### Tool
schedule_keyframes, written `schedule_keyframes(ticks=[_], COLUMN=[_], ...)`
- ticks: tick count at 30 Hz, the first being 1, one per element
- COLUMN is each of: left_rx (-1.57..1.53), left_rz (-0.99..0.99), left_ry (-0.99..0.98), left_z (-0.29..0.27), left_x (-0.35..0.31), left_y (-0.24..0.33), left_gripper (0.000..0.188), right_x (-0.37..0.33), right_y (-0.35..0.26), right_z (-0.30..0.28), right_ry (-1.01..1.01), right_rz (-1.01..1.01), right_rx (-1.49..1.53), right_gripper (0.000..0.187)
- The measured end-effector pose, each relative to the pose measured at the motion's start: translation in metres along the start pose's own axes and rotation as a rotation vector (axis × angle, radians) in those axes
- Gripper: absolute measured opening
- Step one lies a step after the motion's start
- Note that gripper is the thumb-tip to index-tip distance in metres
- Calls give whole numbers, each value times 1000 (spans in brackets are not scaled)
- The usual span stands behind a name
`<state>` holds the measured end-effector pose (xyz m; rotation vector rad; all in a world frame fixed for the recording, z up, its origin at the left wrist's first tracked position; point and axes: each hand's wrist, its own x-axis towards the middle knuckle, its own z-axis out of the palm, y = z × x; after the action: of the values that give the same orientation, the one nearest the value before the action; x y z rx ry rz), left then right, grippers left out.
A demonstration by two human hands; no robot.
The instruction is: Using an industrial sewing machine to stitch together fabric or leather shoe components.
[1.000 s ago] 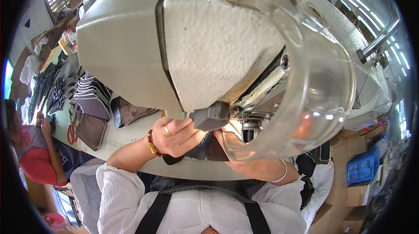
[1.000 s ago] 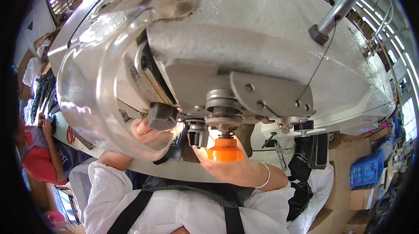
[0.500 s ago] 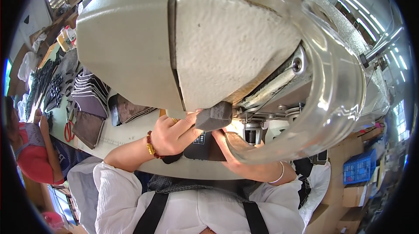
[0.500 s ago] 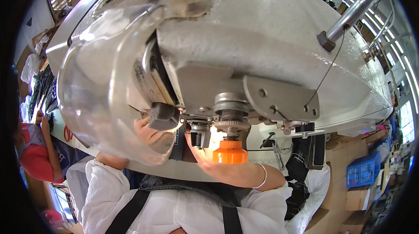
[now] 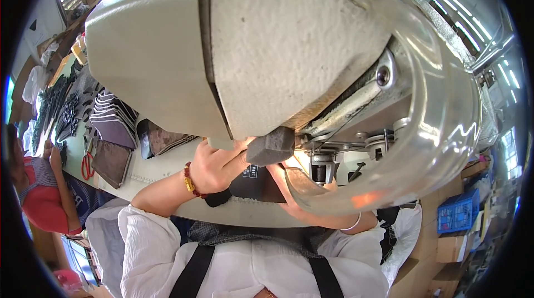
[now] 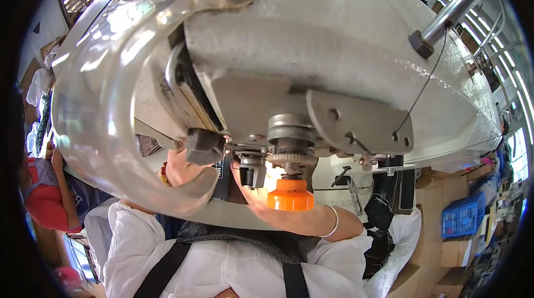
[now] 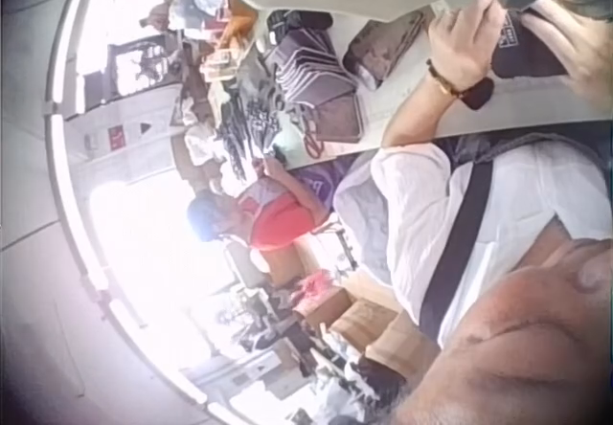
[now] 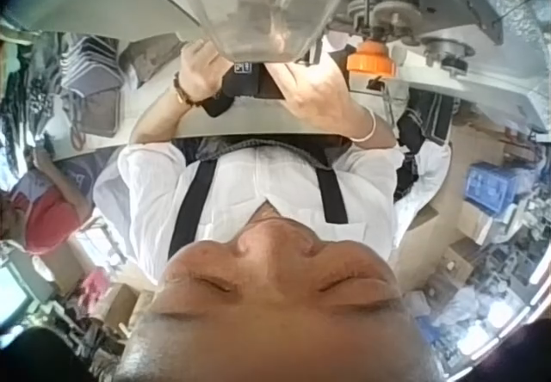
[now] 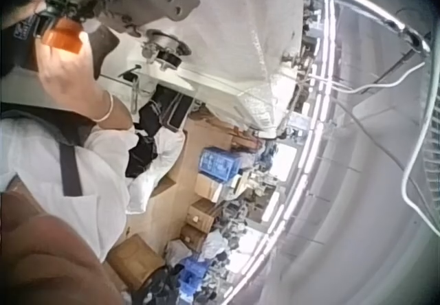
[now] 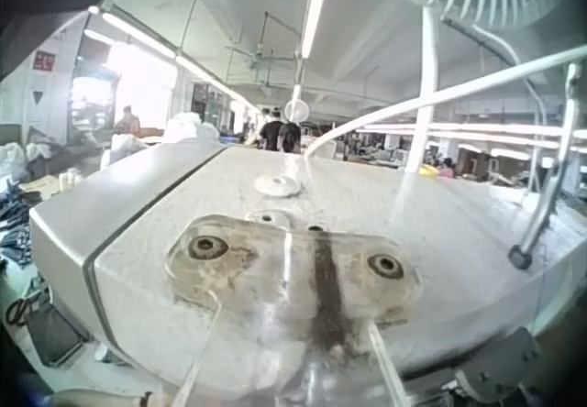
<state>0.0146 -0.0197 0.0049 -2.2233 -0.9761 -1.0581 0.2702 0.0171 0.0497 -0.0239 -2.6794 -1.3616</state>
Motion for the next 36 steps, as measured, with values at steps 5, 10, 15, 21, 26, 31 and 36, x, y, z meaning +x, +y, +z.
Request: schedule_keyframes(ticks=[5,10,15,21,26,31,36], left_rx=[-61,-15,-161,-180,-184,-216,-222], left_rz=[-50,-53,-75,-23,-61,-66,-54], left_ry=[13,4,70,39,40,17,-16], left_z=[-2,2,5,-1,1,1,-5], left_x=[2,0,1,3,4,2,4], left_y=[-1,-1,-3,-10,-11,-15,-13], left_gripper=[26,25,25,25,24,27,29], right_x=[-2,2,1,2,2,5,3], right_y=[1,2,4,5,6,3,-3], right_z=[-3,-2,-1,-5,-6,-4,-12], right_ry=[105,31,57,48,7,-46,12], right_rz=[111,-21,54,135,198,228,301], right_rx=[68,-176,143,367,417,603,604], right_gripper=[58,55,56,56,61,71,81])
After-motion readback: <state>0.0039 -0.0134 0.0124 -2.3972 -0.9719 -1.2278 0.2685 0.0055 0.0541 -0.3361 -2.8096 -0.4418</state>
